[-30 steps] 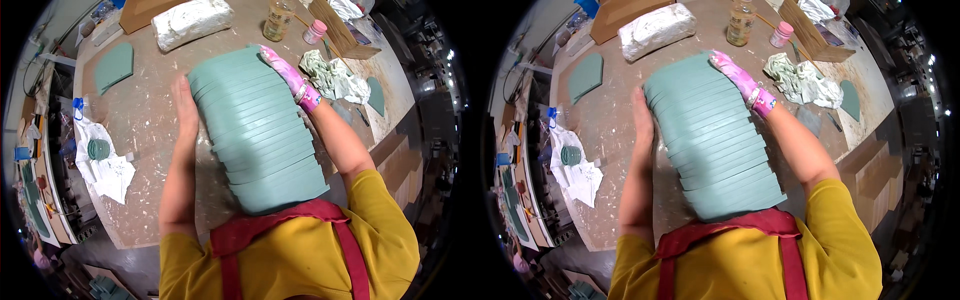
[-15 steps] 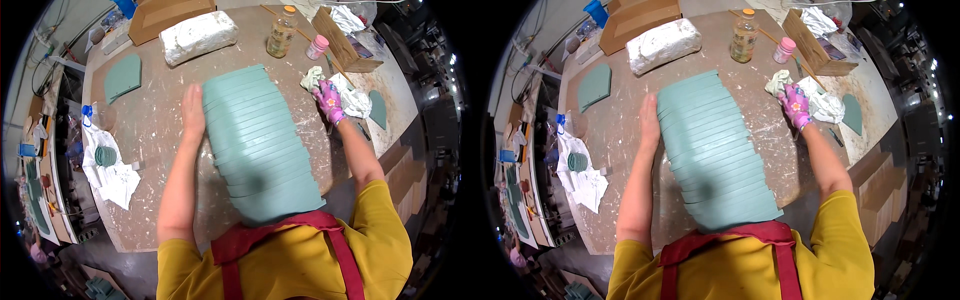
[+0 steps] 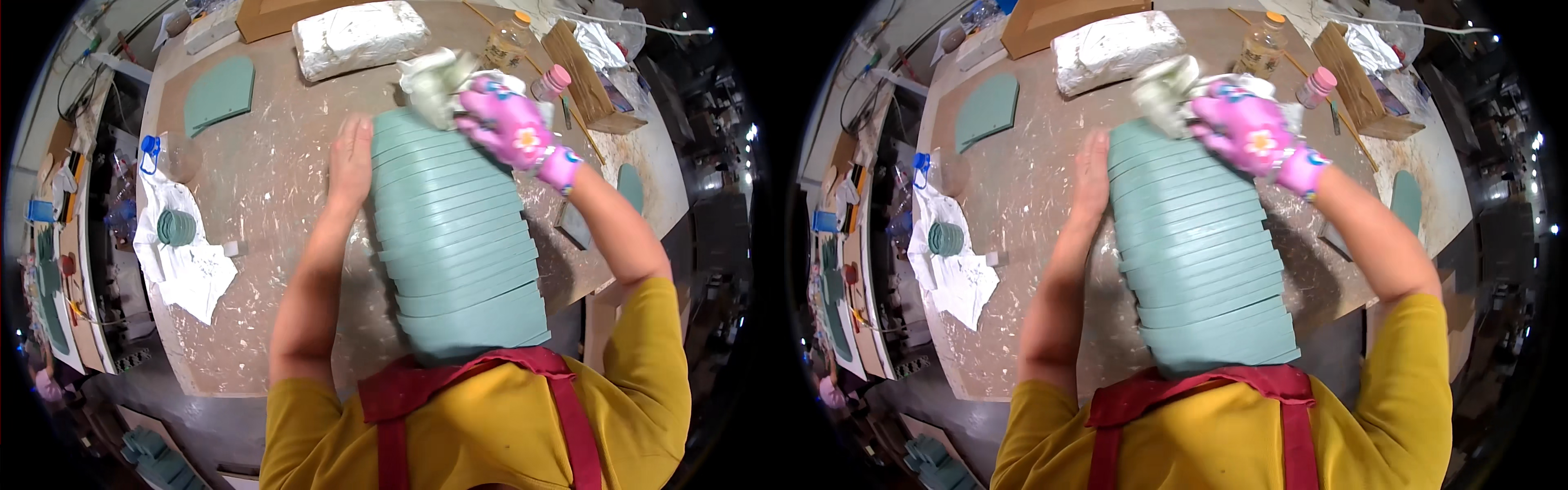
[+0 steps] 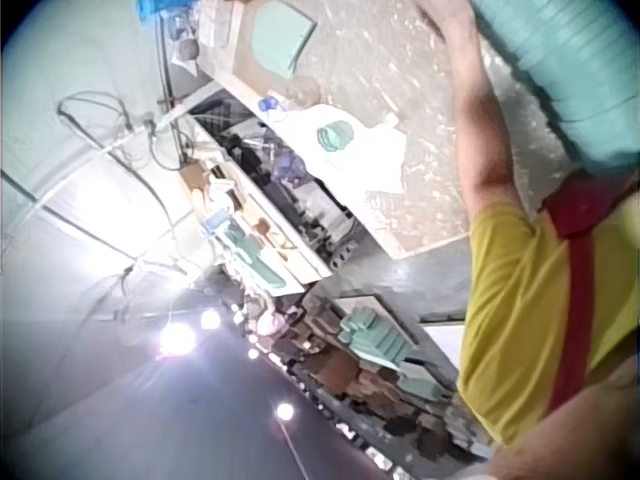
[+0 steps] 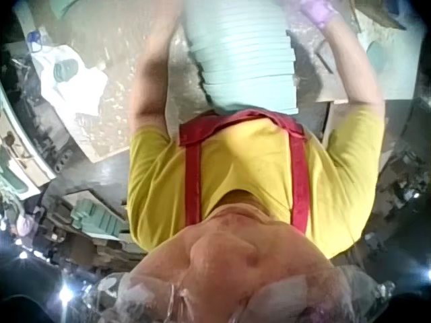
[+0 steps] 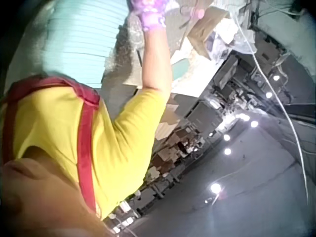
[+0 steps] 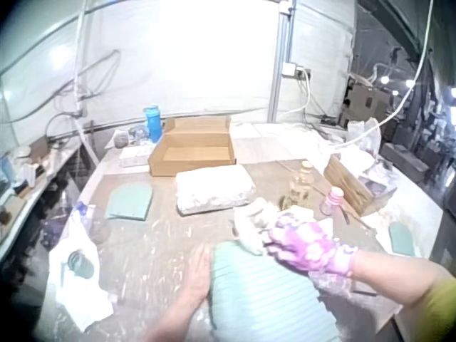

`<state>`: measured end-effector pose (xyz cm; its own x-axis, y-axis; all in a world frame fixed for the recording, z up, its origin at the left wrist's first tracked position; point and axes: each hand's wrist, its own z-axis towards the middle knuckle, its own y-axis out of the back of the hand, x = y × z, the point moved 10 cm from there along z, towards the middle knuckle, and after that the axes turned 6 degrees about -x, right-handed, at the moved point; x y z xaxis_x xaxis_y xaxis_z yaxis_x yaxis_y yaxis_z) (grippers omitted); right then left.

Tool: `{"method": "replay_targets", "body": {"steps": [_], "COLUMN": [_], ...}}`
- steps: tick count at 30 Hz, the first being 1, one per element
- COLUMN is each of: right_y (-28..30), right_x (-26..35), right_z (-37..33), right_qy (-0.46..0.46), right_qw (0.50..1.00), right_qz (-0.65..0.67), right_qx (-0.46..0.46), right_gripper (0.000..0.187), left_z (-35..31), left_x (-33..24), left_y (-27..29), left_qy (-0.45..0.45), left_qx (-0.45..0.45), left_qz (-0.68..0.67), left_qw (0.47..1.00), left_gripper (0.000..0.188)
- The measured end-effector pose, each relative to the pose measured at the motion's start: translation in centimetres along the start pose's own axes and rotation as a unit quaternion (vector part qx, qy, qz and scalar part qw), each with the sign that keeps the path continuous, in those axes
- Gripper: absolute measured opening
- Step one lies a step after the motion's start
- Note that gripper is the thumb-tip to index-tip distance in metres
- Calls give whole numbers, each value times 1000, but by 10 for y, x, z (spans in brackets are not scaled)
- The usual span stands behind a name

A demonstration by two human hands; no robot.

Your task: The person wipes a stack of foam pieces with a cloth, applies liquid from a bottle onto the cloth, and wipes along the edges and sides of the stack.

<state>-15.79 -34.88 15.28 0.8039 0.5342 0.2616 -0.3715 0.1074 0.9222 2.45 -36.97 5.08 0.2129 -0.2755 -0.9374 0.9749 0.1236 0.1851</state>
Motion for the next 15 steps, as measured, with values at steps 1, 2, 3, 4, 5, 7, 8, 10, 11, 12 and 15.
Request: {"method": "replay_targets", "body": {"steps": [1,2,3,4,5,7,8,10,11,12,15], "right_y": [7,-4,-20,-24,-20,-39,-51,-35,-19,0,-4], "right_x": [10,19,27,71,116,132,133,84,41,1,-80], "right_z": [6,8,4,0,-3,0,10,11,2,-9,-47], "right_qy": [8,-31,-73,107,214,208,193,123,45,-27,-89], "right_qw": [1000,997,987,992,975,978,975,991,998,998,995], "right_qz": [-1,1,3,62,52,-1,-14,50,43,35,-13], "right_qx": [2,74,145,40,-10,6,106,8,-15,-39,-37], "right_gripper": [12,13,14,17,21,23,23,23,25,27,25], "left_z": [0,0,3,5,-10,-5,1,-13,-4,-1,-2], "left_x": [2,7,6,-39,-74,-12,16,-5,-3,-5,6], "left_y": [1,1,3,2,3,11,7,16,12,7,8], "left_qy": [3,9,11,-174,-351,-96,6,-259,-149,-37,-18], "left_qx": [7,17,14,9,4,-36,12,-38,-26,-16,1], "left_qz": [7,14,14,10,7,-120,-50,155,59,-34,-15], "left_qw": [1000,1000,1000,985,937,987,999,953,987,999,1000], "left_gripper": [33,32,32,32,32,27,25,29,30,31,31]}}
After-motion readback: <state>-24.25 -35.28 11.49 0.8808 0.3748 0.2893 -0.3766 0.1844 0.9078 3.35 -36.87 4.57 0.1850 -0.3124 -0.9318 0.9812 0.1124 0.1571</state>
